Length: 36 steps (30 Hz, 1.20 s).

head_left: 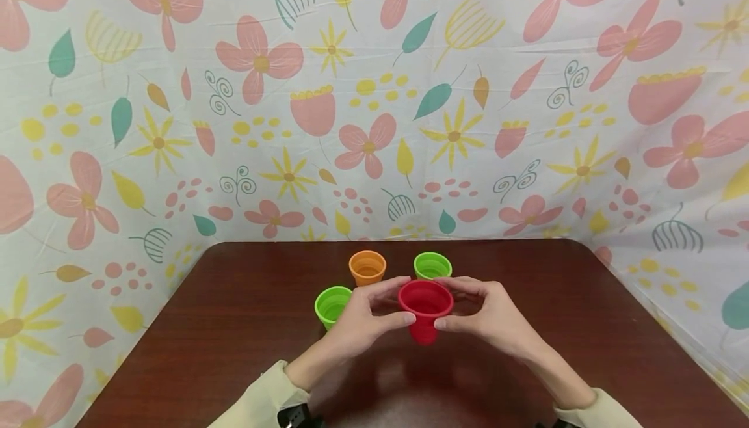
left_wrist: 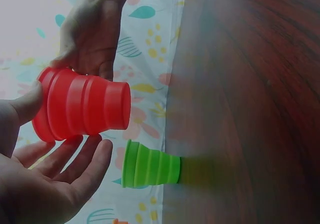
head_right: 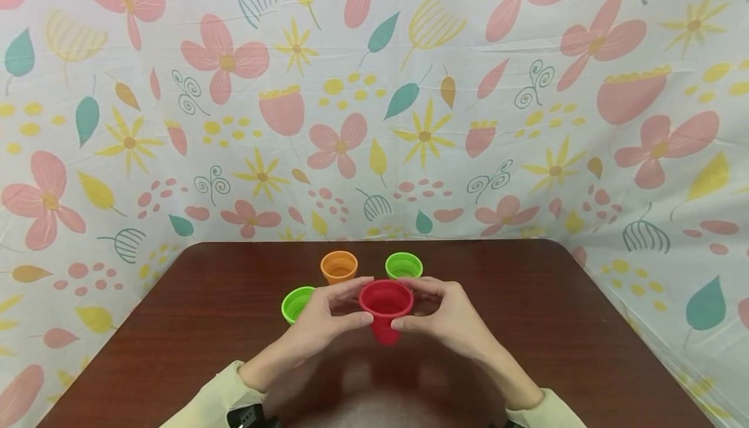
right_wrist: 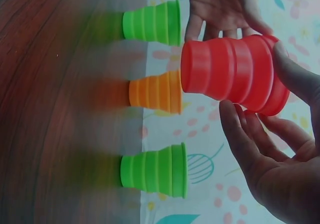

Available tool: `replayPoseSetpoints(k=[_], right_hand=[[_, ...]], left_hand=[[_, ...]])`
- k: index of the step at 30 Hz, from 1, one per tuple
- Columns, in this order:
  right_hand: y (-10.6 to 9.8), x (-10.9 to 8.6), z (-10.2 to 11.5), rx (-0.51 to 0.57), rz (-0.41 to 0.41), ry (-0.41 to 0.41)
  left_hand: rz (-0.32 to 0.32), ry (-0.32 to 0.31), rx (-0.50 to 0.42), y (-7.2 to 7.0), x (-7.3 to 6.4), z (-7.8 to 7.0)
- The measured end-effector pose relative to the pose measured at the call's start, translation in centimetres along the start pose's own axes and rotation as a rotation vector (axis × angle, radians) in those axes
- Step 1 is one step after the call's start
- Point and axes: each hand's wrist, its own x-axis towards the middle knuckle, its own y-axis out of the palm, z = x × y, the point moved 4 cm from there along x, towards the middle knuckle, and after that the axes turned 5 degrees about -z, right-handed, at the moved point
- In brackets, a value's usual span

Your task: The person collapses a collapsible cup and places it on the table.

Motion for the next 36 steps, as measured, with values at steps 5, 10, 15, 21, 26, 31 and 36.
replayPoseSetpoints(k=[5, 10, 15, 21, 26, 31, 36], right_hand=[[0.5, 0.1, 0.2, 0.054, 0.017, 0.036], [0.9, 0.2, 0.3, 0.127, 0.029, 0.066], [1.2, 0.3, 0.5, 0.154, 0.022, 0.065], [1.5, 0.4, 0.5, 0.169, 0.009, 0.085], [1.6, 0.4, 0.5, 0.200, -0.006, 0.107], [1.6, 0.3, 0.5, 0.196, -0.032, 0.160], [1.6, 0.2, 0.5, 0.211, -0.035, 0.187]], left_hand=[[-0.018, -0.023, 0.017, -0.5, -0.5, -0.2], [-0.028, -0.031, 0.015, -0.8, -0.6, -0.4], [-0.028, -0.035, 0.006, -1.0, -0.7, -0.4], [-0.026, -0.047, 0.008, -1.3, -0.9, -0.5], [-0.024, -0.035, 0.008, -1.5, -1.1, -0.6], [-0.016, -0.018, 0.002, -1.6, -1.1, -0.5], [-0.010, -0.005, -0.015, -1.6, -1.1, -0.6]])
